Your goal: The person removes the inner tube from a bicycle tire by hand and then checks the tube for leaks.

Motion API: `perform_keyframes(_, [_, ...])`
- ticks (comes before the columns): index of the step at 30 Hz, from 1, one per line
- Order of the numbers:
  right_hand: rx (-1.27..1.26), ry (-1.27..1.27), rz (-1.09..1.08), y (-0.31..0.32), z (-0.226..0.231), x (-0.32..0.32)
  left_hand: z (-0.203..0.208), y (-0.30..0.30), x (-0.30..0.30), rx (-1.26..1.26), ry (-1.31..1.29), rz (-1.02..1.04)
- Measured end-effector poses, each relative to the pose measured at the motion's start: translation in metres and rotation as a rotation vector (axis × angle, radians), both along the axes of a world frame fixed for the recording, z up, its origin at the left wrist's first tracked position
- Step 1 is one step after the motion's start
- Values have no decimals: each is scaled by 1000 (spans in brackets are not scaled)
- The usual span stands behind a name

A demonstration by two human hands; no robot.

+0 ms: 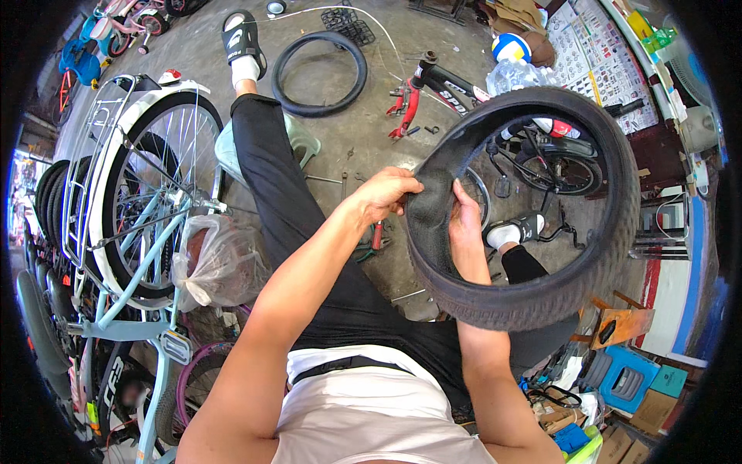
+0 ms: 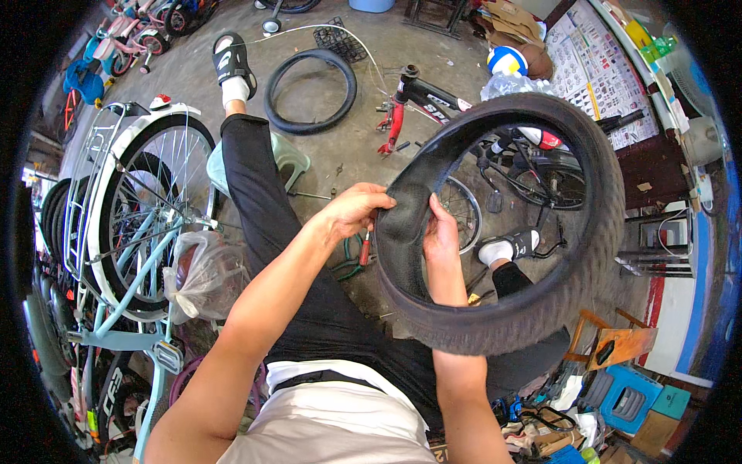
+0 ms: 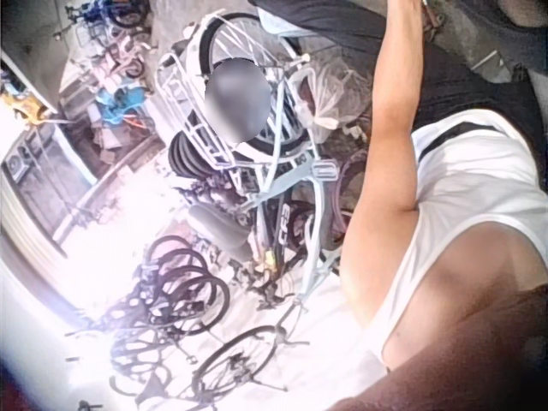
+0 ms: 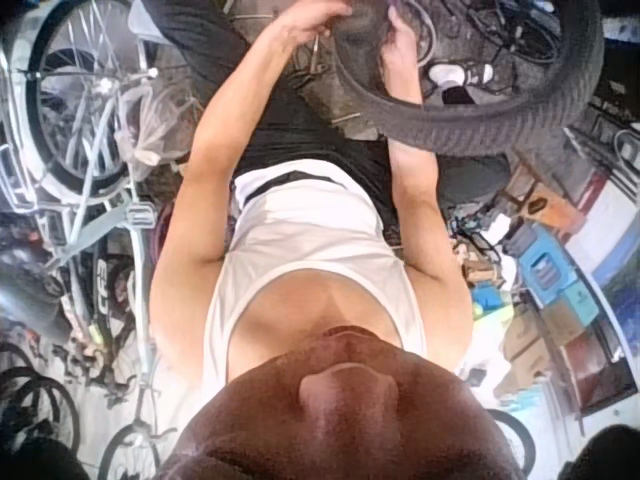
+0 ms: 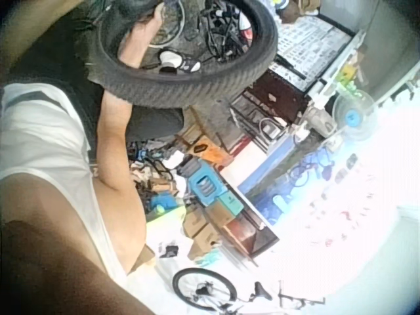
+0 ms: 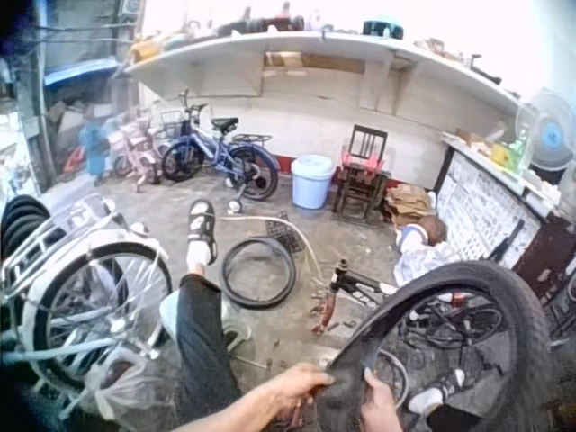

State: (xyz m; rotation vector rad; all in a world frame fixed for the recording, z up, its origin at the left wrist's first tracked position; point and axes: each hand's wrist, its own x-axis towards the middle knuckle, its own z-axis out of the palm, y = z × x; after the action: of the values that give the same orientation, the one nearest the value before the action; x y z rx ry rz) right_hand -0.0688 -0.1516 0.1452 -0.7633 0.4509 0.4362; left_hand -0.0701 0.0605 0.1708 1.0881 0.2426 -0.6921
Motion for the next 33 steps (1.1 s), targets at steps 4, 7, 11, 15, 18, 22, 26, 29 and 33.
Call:
perform_keyframes(4, [44,10,-41,-9,-6,-4,-3,-11,-8,-58,-68,-36])
perform_keyframes(7, [-10,43,1,-15,-11,-5,-15,-8,-12,-84,-69,-25])
perform_keyframes(11, [-135,-25,-22,-12,-15,-9,-39,-8,-15,42,-24,-53])
perform_keyframes(15, [-337,-34,-60,7,-8,-24,-21,-26,-8,760,-343,140])
perform_keyframes(18, [-431,-17,-65,15,-23,-33,-18,-37,11,1115,-688,300])
perform_keyframes(22, [-388,69,51,21,-2,-46,-16,-34,19,1245,-740,181])
perform_keyframes(26, [-742,-75,148,6,-24,-38,-16,-41,12,1296,-642,51])
perform_keyframes(29, [-874,-186,283,16,16,-8,-22,-41,-2,1311,-530,40])
perform_keyframes(33, [-765,-174,366,3,-3,10,-15,-43,-8,1302,-478,22])
